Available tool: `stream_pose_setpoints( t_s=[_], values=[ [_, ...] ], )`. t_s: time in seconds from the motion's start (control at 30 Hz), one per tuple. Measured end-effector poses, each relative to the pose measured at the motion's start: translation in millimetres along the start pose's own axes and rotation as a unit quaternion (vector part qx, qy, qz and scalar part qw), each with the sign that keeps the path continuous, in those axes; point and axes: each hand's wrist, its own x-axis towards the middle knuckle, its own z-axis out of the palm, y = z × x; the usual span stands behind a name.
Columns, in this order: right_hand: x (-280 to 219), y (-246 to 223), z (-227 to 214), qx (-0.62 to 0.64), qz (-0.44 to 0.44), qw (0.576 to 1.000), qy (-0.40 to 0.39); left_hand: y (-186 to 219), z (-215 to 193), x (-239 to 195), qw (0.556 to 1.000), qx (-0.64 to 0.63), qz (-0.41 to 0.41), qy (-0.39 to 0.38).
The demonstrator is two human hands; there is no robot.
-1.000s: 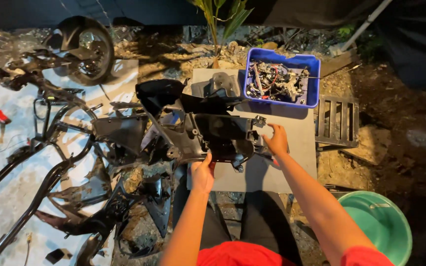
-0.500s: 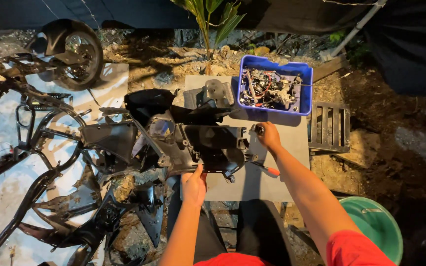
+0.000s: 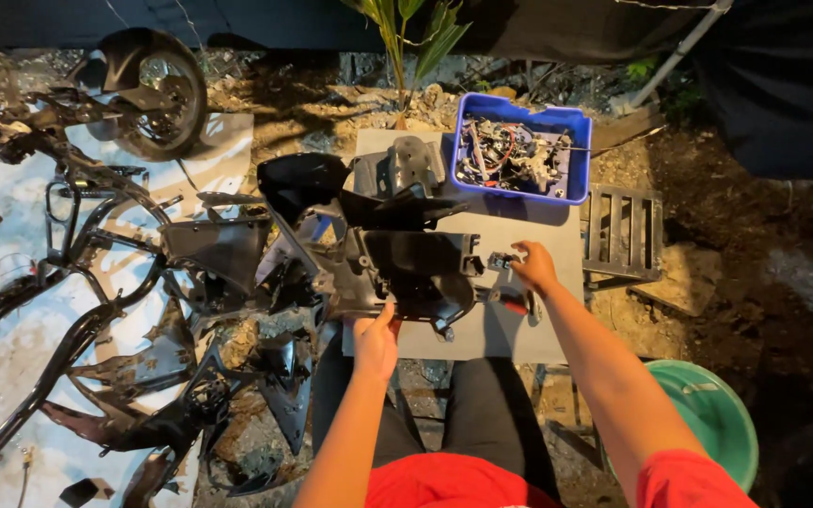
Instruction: Assembling and securing motorcycle body panels using tools and screws.
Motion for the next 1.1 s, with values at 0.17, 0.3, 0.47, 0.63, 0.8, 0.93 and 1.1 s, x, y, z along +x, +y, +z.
stream_pose_setpoints(
  t_s=[0.17,0.3,0.47,0.63,0.8,0.93,1.1],
  values=[
    [-8,1,11,-0.013,-0.03,0.999,0.018,20,17,-28,1.0,0.021,-0.005,0.011],
    [-18,-29,13,-0.034,-0.03,0.999,0.031,15,1,-31,0.998,0.049,-0.013,0.043],
    [-16,-32,16,-0.033,0.019,0.999,0.034,12,0,-33,1.0,0.017,-0.014,0.022],
    [-20,-45,6,-0.04,0.039,0.998,0.019,18,14,-41,0.999,0.001,-0.044,0.014],
    [-22,-30,12,0.006,0.026,0.999,0.031,20,27,-47,0.999,0.015,-0.035,0.039],
    [-35,-47,5,0.061,0.052,0.996,0.035,8,8,-43,0.999,0.018,-0.025,0.018],
    [-41,-80,-20,0.228,0.051,0.971,0.043,10,11,-42,0.999,0.012,-0.028,0.015]
  ],
)
